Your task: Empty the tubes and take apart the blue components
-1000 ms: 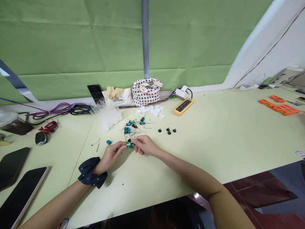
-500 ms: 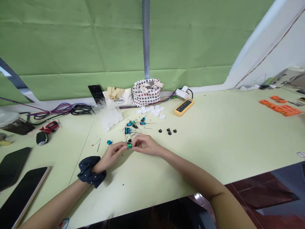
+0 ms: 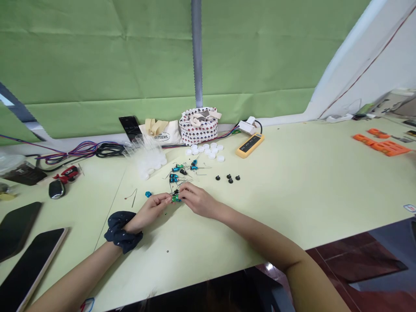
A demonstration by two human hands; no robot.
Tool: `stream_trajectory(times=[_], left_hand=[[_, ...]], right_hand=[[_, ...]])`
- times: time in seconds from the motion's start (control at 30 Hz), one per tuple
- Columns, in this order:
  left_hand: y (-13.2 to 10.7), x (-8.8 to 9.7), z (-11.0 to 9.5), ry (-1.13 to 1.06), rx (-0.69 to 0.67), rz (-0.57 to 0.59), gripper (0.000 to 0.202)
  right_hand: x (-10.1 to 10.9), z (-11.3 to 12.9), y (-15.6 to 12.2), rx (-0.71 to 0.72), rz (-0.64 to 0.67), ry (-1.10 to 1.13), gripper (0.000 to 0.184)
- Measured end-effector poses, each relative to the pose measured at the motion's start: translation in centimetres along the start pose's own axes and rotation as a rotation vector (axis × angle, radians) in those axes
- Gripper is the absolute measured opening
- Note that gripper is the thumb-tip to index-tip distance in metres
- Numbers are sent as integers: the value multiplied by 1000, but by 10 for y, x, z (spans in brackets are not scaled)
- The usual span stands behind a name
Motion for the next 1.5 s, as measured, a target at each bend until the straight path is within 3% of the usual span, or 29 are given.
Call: stream_trajectory(times=[0.1, 0.2, 0.3, 0.4, 0.53, 0.63, 0.7, 0.77, 0.83, 0.9, 1.0, 1.07, 1.27, 1.33, 1.5], left_hand=[[-1, 1, 2, 4, -22, -27, 35], [0, 2, 7, 37, -35, -61, 35], [0, 4, 12, 85, -15, -103, 34], [-1, 6, 11, 112, -36, -135, 33], [-1, 4, 12, 122, -43, -122, 31], [0, 4, 15, 117, -36, -132, 31], [1, 6, 16, 113, -42, -146, 32], [2, 6, 16, 117, -41, -148, 32], [2, 5, 15, 125, -38, -142, 32], [2, 5, 14, 129, -36, -139, 32], [2, 7, 14, 109, -35, -140, 34], [2, 8, 15, 98, -41, -137, 34], [3, 6, 14, 116, -52, -130, 34], [3, 6, 13, 79, -46, -124, 34], [4, 8, 9, -92, 8, -29, 37]], right_hand=[[-1, -23, -6, -312, -115, 236, 44], [-20, -39, -17, -619, -70, 550, 42], [-20, -37, -13, -599, -118, 708, 35], [-10, -37, -10, -562, -236, 742, 52], [-24, -39, -18, -732, -144, 764, 41], [-15, -35, -11, -605, -214, 694, 36], [-6, -33, -7, -533, -301, 655, 47], [-9, -38, -11, -603, -299, 666, 50], [-21, -45, -19, -739, -213, 702, 41], [-26, -47, -22, -774, -154, 707, 43], [-17, -40, -12, -596, -206, 692, 33], [-13, -35, -7, -517, -241, 715, 39], [-34, -44, -21, -741, -117, 739, 41], [-28, -43, -18, -660, -115, 650, 37], [3, -18, 0, -235, -141, 357, 17]])
Point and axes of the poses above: each hand's wrist, its own y-axis towards the middle knuckle, its own x-axis out of the back of the hand, z = x × y, the point moved 8 cm from there along y, towards the middle knuckle, and after that the axes turned 13 degrees about x, right-handed, at the moved point
